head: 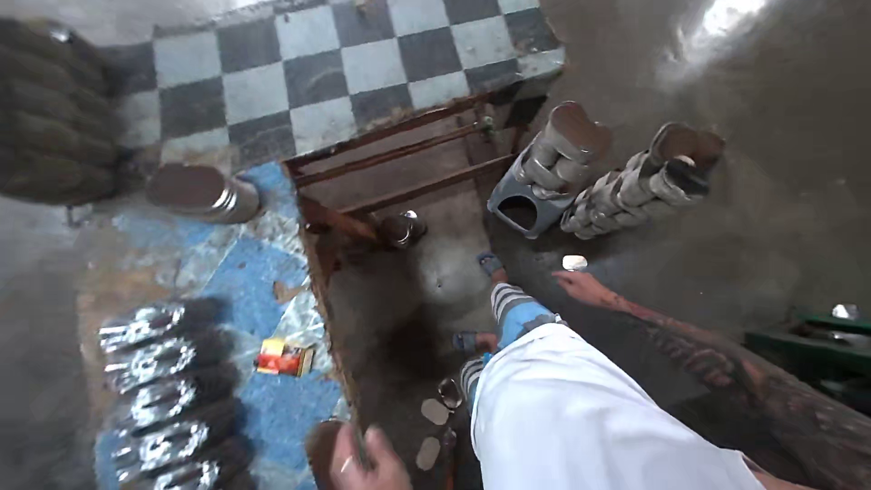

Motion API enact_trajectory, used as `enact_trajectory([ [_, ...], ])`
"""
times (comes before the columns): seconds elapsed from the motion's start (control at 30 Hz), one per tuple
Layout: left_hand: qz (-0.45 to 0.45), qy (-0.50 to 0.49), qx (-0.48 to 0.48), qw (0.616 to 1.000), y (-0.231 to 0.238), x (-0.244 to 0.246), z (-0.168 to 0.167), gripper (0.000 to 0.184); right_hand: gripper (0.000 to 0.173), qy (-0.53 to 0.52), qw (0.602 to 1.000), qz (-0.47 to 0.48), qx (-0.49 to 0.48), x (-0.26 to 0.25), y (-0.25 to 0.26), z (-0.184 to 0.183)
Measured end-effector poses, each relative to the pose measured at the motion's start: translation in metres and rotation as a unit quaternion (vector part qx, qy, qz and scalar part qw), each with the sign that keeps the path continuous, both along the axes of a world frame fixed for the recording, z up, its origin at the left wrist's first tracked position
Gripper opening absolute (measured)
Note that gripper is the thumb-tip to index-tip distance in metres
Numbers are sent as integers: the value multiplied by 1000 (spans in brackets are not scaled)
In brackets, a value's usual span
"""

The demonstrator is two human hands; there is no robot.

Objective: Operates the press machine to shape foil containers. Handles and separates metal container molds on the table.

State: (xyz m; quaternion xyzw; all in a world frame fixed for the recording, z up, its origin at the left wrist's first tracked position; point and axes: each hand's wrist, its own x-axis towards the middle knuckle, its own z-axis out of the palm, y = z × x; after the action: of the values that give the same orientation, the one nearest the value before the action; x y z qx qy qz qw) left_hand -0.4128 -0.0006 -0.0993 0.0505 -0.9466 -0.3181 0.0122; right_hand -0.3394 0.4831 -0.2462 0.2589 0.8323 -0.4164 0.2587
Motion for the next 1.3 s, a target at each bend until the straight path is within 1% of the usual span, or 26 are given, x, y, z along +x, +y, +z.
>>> enact_trajectory([
  [0.03,-89,-28,41,995,40,-27,-14,48,41,45,998,-40,19,-15,12,14],
  [0.1,-223,-114,101,963,132,-73,-37,49,39,130,979,-141,64,-43,46,39],
  [0.13,-277,-171,131,936,181,-91,-48,52,39,171,963,-190,89,-52,68,46],
  [0.17,-311,-228,165,908,231,-106,-56,56,40,201,945,-235,109,-57,91,52],
  [0.2,-323,-281,206,880,283,-119,-61,59,42,214,929,-277,120,-63,112,60],
  [0.23,-313,-328,250,855,336,-129,-66,61,44,215,917,-313,126,-72,134,69],
  [0.27,-285,-366,296,835,389,-138,-71,63,45,215,907,-336,131,-86,158,76],
  [0.3,-242,-395,339,819,437,-145,-78,64,47,217,905,-342,131,-101,182,78],
  [0.37,-149,-434,392,798,515,-158,-92,69,52,212,917,-321,110,-140,222,78],
  [0.43,-91,-458,395,791,575,-165,-101,75,53,163,938,-301,59,-171,254,74],
  [0.47,-68,-460,392,794,597,-166,-105,76,51,129,948,-290,29,-181,267,70],
  [0.53,-32,-437,399,805,620,-164,-108,74,49,74,964,-254,-12,-194,281,61],
  [0.57,-17,-414,407,814,623,-163,-108,70,48,60,969,-240,-14,-200,280,60],
  [0.63,3,-392,421,818,615,-162,-102,58,46,63,966,-249,3,-199,259,67],
  [0.7,28,-385,445,808,601,-167,-85,37,44,102,958,-268,24,-195,234,83],
  [0.77,36,-388,474,790,562,-175,-70,28,46,107,958,-264,-15,-198,210,98],
  [0.8,33,-390,478,786,535,-179,-63,30,49,114,957,-262,-55,-198,195,103],
  [0.87,23,-388,476,789,479,-185,-49,38,60,116,947,-251,-164,-202,162,105],
  [0.93,43,-368,509,777,431,-186,-44,63,76,101,917,-245,-298,-208,129,103],
  [0.97,62,-351,519,777,411,-187,-40,67,82,99,904,-232,-346,-216,110,103],
  [1.0,86,-330,529,777,391,-191,-35,63,87,105,900,-210,-367,-227,88,106],
  [1.07,137,-280,556,770,352,-202,-22,53,92,116,908,-153,-372,-256,43,116],
  [1.17,179,-219,602,747,298,-232,-7,51,85,110,917,-70,-377,-312,-17,134],
  [1.23,202,-182,617,738,258,-260,0,51,82,115,918,-6,-381,-351,-65,144],
  [1.3,240,-142,615,737,212,-288,5,46,80,113,917,58,-378,-388,-118,148],
])
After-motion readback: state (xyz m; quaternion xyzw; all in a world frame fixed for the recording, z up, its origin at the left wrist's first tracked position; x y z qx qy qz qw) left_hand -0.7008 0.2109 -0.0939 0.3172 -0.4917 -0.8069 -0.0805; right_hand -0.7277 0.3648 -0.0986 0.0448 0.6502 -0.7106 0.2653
